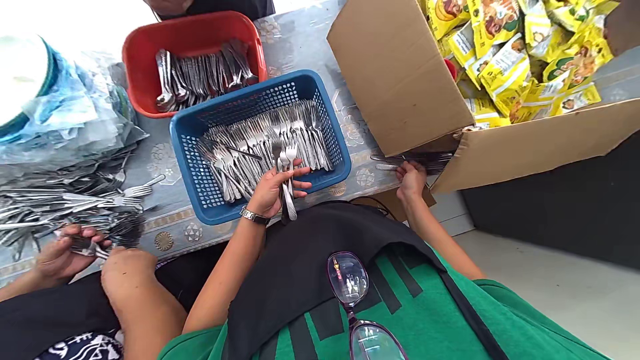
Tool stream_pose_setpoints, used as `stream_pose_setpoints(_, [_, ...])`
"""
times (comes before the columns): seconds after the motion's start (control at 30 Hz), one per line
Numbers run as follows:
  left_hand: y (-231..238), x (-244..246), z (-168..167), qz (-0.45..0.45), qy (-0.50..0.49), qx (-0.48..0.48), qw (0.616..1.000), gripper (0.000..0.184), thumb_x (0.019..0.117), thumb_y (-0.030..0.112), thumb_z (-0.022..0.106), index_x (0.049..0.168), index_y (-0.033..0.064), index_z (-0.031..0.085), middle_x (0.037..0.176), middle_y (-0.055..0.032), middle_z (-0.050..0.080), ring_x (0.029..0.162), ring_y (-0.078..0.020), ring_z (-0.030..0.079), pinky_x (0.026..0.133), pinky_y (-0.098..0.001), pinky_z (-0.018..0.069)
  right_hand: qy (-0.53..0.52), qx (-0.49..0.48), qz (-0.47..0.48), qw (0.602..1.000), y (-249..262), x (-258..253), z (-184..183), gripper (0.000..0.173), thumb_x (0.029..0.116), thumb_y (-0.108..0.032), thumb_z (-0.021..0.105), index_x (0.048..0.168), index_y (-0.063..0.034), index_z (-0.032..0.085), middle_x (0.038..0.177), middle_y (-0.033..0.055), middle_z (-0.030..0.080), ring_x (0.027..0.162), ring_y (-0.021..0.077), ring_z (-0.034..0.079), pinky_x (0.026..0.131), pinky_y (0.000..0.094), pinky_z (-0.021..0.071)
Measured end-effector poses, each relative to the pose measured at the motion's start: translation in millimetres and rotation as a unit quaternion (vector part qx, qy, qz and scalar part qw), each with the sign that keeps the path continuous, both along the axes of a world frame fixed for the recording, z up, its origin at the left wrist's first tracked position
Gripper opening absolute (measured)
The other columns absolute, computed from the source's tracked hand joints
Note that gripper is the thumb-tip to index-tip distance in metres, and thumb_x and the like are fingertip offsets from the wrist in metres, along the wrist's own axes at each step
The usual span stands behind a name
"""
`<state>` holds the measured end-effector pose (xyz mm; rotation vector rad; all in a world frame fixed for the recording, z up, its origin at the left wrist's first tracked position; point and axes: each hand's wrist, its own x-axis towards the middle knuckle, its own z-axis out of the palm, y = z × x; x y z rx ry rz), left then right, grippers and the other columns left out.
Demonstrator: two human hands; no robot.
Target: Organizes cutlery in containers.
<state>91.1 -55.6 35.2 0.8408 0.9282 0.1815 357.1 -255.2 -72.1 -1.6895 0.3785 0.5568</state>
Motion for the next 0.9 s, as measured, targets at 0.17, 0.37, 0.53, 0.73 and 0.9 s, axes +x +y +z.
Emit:
stream_pose_setpoints(0.17, [-1, -3, 1, 0.009, -0.006, -0.018, 1.000, 0.038, 0.1108, 0.012, 0.030, 0.144, 0.0082, 0.048, 0.123, -0.0130, 0.072, 0.083, -0.0206, 0.076, 0.067, -0.0315, 0.0635, -0.015, -0.023, 0.076, 0.997, -1, 12, -2, 0.033, 0.1061, -0.015, 0.056, 0.135, 0.0002, 0.051, 0.112, 0.0128, 0.060, 0.090, 0.0156, 0.063, 0.083, 0.0314, 0.0547])
stream_pose_setpoints(0.37, [1, -1, -2, 0.052, -0.072, -0.054, 0.995, 0.041, 0.1078, 0.005, 0.026, 0.146, 0.0087, 0.039, 0.138, -0.0150, 0.064, 0.110, -0.0288, 0.073, 0.085, -0.0430, 0.0632, -0.027, -0.015, 0.070, 0.997, -4, 3, -4, 0.021, 0.1048, -0.009, 0.057, 0.123, 0.0013, 0.056, 0.099, 0.0088, 0.060, 0.075, 0.0123, 0.062, 0.072, 0.0284, 0.0558])
stream_pose_setpoints(0.53, [7, -4, -9, 0.068, -0.176, -0.116, 0.975, 0.037, 0.1097, 0.012, 0.024, 0.143, 0.0154, 0.039, 0.146, -0.0145, 0.058, 0.124, -0.0341, 0.065, 0.095, -0.0521, 0.0588, -0.162, -0.002, 0.230, 0.960, 20, -28, 30, 0.019, 0.1030, -0.011, 0.057, 0.117, 0.0023, 0.058, 0.090, 0.0048, 0.058, 0.071, 0.0081, 0.058, 0.068, 0.0267, 0.0536])
stream_pose_setpoints(0.73, [11, 1, -15, 0.060, -0.211, -0.111, 0.969, 0.034, 0.1113, 0.018, 0.021, 0.142, 0.0159, 0.037, 0.154, -0.0128, 0.050, 0.131, -0.0338, 0.060, 0.097, -0.0551, 0.0565, -0.236, 0.079, 0.507, 0.825, 107, -71, 79, 0.026, 0.0996, -0.021, 0.065, 0.109, 0.0027, 0.069, 0.085, 0.0075, 0.071, 0.071, 0.0098, 0.065, 0.067, 0.0312, 0.0567])
stream_pose_setpoints(0.9, [6, -1, -8, 0.105, -0.144, -0.025, 0.984, 0.022, 0.1081, 0.007, 0.036, 0.123, 0.0126, 0.052, 0.111, -0.0038, 0.068, 0.103, -0.0168, 0.068, 0.090, -0.0421, 0.0577, -0.186, 0.029, 0.595, 0.781, 164, -90, 86, 0.033, 0.0915, -0.030, 0.079, 0.105, -0.0017, 0.068, 0.079, 0.0044, 0.066, 0.068, 0.0116, 0.061, 0.070, 0.0356, 0.0533])
